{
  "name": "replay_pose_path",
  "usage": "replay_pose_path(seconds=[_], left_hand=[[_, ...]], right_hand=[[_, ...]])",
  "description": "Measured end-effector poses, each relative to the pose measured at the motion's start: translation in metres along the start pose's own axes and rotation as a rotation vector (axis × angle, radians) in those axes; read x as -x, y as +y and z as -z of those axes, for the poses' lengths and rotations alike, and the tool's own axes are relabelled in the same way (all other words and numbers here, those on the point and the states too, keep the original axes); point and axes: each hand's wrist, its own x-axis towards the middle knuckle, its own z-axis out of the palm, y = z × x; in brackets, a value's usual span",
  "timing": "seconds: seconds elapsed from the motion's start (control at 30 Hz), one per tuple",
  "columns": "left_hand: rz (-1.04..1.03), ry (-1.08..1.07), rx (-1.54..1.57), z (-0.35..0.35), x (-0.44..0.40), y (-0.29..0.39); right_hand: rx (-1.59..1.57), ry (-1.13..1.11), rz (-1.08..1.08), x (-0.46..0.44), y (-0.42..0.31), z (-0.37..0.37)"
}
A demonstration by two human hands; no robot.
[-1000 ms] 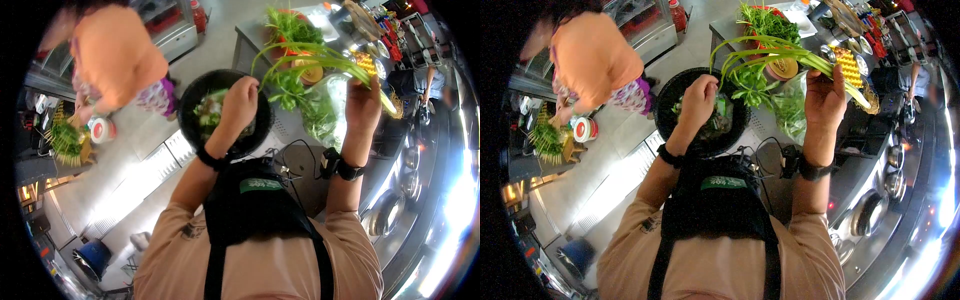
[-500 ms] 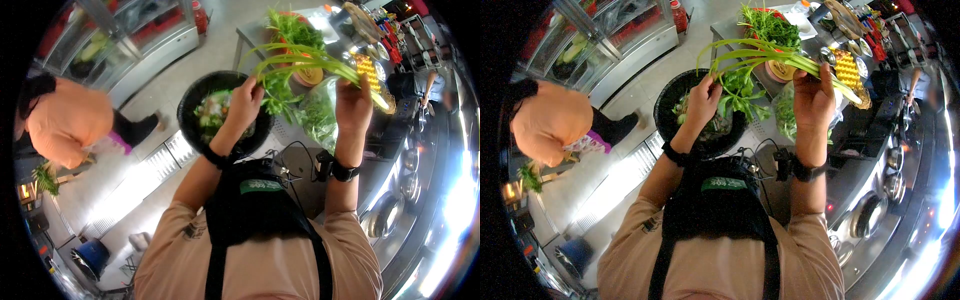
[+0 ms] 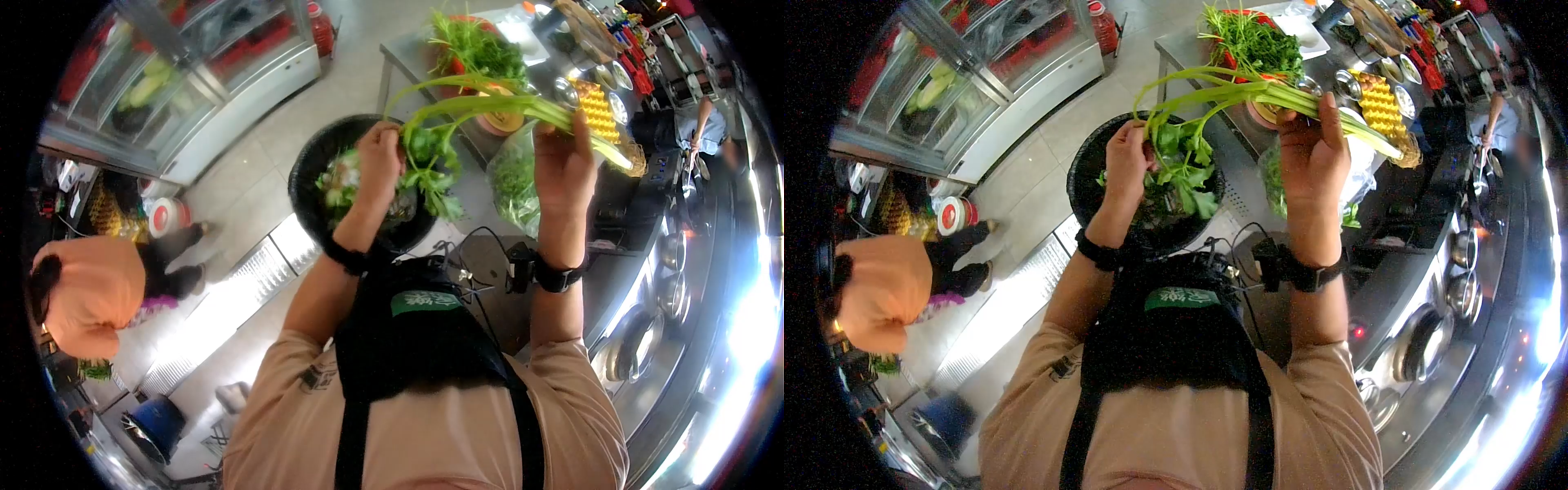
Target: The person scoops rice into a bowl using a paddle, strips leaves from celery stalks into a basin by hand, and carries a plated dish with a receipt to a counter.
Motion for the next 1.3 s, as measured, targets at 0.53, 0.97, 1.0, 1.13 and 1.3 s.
replay_pose_path(seconds=[0.53, 0.97, 1.0, 1.13, 1.3], left_hand=[[-0.552, 0.125, -0.844, 0.042, 0.015, -0.006], [0.082, -0.247, -0.038, -0.013, 0.034, 0.005], [0.083, -0.251, -0.038, -0.007, 0.034, 0.004], [-0.011, -0.295, -0.247, 0.023, 0.034, -0.001], [-0.035, -0.253, -0.535, 0.046, 0.030, 0.000]], right_hand=[[-0.049, -0.110, 0.058, -0.002, 0.004, -0.008], [0.008, -0.091, 0.103, 0.011, 0.020, -0.027], [0.008, -0.088, 0.106, 0.009, 0.017, -0.024], [0.051, -0.030, 0.187, -0.002, 0.007, 0.002], [0.105, -0.037, 0.255, 0.006, 0.004, 0.007]])
